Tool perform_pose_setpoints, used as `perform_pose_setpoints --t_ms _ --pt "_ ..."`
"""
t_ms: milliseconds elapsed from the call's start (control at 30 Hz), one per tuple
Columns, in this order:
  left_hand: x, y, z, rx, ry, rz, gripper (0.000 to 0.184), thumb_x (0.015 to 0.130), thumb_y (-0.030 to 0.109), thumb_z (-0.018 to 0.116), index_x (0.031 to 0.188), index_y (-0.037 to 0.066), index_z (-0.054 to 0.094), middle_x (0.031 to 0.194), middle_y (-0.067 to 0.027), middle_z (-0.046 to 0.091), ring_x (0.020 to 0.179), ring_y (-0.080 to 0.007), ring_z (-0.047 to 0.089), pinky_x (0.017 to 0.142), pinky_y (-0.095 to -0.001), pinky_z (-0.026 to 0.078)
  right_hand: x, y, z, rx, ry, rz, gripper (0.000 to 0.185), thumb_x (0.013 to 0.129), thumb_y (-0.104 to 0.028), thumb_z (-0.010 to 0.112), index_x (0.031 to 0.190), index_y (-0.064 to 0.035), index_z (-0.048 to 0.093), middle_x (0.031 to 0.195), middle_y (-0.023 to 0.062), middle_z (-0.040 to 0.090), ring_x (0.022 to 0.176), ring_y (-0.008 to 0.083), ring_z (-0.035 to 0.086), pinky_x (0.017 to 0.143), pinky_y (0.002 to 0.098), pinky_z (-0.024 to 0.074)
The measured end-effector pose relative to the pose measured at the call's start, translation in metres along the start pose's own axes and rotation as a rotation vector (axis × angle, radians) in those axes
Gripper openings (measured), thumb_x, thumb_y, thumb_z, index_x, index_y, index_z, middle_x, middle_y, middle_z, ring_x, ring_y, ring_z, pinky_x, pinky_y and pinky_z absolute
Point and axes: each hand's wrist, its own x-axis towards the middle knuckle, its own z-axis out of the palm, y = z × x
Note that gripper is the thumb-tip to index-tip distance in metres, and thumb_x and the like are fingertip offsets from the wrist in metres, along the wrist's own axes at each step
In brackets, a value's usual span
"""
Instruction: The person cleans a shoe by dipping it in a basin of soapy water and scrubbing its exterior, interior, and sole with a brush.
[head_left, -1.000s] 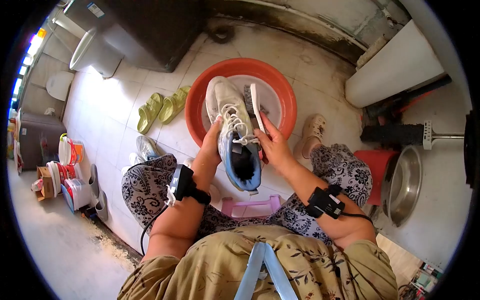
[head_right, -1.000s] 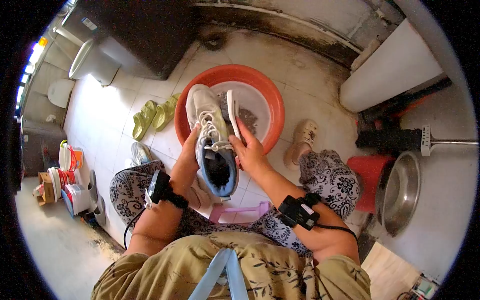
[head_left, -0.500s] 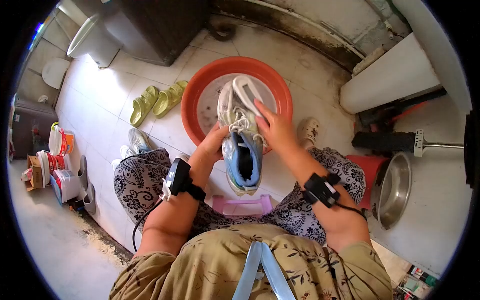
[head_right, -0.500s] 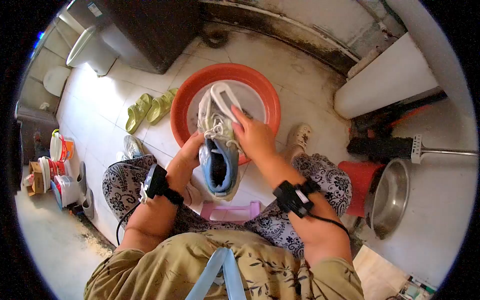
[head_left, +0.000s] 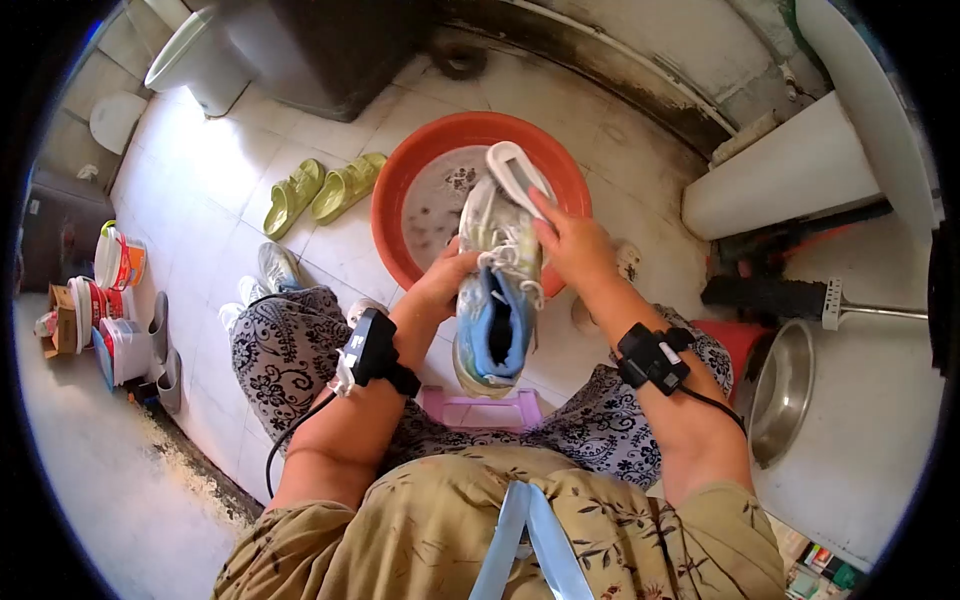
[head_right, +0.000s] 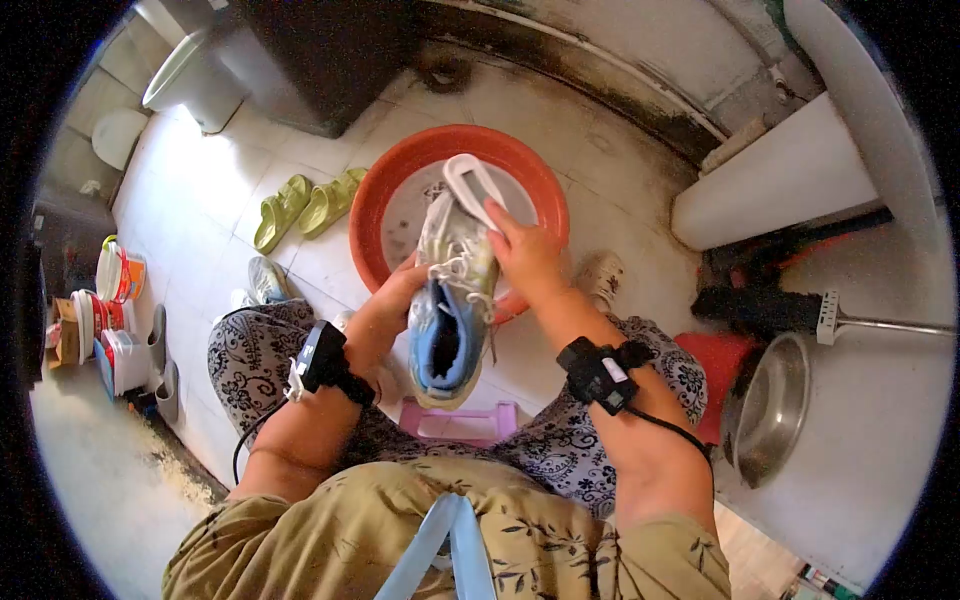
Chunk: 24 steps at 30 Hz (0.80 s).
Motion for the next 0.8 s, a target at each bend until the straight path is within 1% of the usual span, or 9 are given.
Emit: perform_pose_setpoints --t_ms 67,133,300,533,600,633,700,733,800 --pt "0.007 0.000 -0.011 -0.005 0.033 0.032 0.045 0.080 0.008 0.053 0.123 0.009 0.039 0.103 -0.0117 0.057 0.086 -0.0217 0.060 0.070 -0.0371 0.052 -0.021 -0.011 -0.002 0.107 -0.164 0.090 0.039 0.088 -0.031 0.049 0.127 -0.0284 0.047 0.073 0.0185 0.060 0.063 0.0296 0.061 0.057 0.0383 0.0464" --pt "0.008 0.003 -0.009 0.042 0.046 0.077 0.046 0.079 0.007 0.050 0.123 0.006 0.036 0.103 -0.0126 0.055 0.086 -0.0237 0.059 0.071 -0.0370 0.052 -0.042 -0.005 0.009 0.199 -0.083 -0.238 0.039 0.088 -0.032 0.049 0.127 -0.0291 0.047 0.074 0.0181 0.061 0.064 0.0299 0.061 0.058 0.0381 0.0473" --pt "0.008 0.003 -0.004 0.160 0.069 0.024 0.050 0.078 0.007 0.054 0.125 0.006 0.039 0.103 -0.0103 0.057 0.083 -0.0203 0.060 0.073 -0.0317 0.051 0.002 -0.003 -0.007 -0.088 -0.150 0.034 0.043 0.085 -0.031 0.054 0.127 -0.0316 0.047 0.070 0.0184 0.059 0.066 0.0355 0.060 0.062 0.0425 0.0470" --pt "0.004 0.007 0.008 0.123 0.060 0.192 0.042 0.078 0.007 0.054 0.119 0.003 0.045 0.095 -0.0104 0.059 0.074 -0.0199 0.061 0.063 -0.0319 0.052 -0.032 -0.009 0.004 -0.092 -0.100 -0.136 0.041 0.084 -0.030 0.055 0.125 -0.0312 0.049 0.068 0.0167 0.060 0.063 0.0327 0.060 0.059 0.0407 0.0474" --pt "-0.003 0.028 0.012 0.888 0.222 0.051 0.027 0.075 0.007 0.057 0.101 0.001 0.058 0.090 -0.0116 0.061 0.078 -0.0215 0.061 0.069 -0.0380 0.052 -0.012 -0.021 -0.004 0.080 -0.183 0.137 0.039 0.084 -0.028 0.054 0.123 -0.0276 0.052 0.073 0.0172 0.061 0.064 0.0322 0.060 0.059 0.0410 0.0472" --pt "0.027 -0.007 -0.031 1.401 -0.055 0.405 0.028 0.072 0.012 0.061 0.097 0.000 0.059 0.087 -0.0127 0.059 0.086 -0.0245 0.058 0.084 -0.0445 0.045 0.005 -0.009 0.009 -0.095 -0.049 0.111 0.037 0.086 -0.026 0.053 0.123 -0.0241 0.053 0.072 0.0173 0.061 0.061 0.0289 0.060 0.057 0.0379 0.0467" --pt "0.012 -0.010 0.001 0.764 0.334 0.254 0.063 0.069 0.018 0.062 0.124 -0.003 0.039 0.102 -0.0227 0.056 0.099 -0.0299 0.053 0.091 -0.0395 0.040 0.009 -0.011 0.005 0.024 -0.056 0.006 0.039 0.086 -0.017 0.052 0.125 -0.0168 0.050 0.072 0.0186 0.062 0.059 0.0247 0.060 0.055 0.0325 0.0464" --pt "0.003 0.007 0.005 0.690 0.269 0.086 0.075 0.068 0.018 0.061 0.130 -0.007 0.027 0.112 -0.0259 0.051 0.104 -0.0316 0.052 0.091 -0.0374 0.040 0.000 -0.011 0.007 0.041 -0.129 -0.021 0.040 0.085 -0.015 0.052 0.125 -0.0147 0.050 0.078 0.0202 0.063 0.061 0.0237 0.061 0.060 0.0323 0.0475" --pt "0.023 -0.009 -0.003 0.696 0.267 0.418 0.067 0.067 0.019 0.060 0.122 -0.009 0.032 0.105 -0.0277 0.054 0.095 -0.0341 0.056 0.083 -0.0382 0.044 -0.029 -0.030 -0.005 0.103 -0.147 -0.143 0.042 0.084 -0.015 0.054 0.126 -0.0149 0.050 0.087 0.0247 0.061 0.074 0.0347 0.062 0.064 0.0386 0.0471"
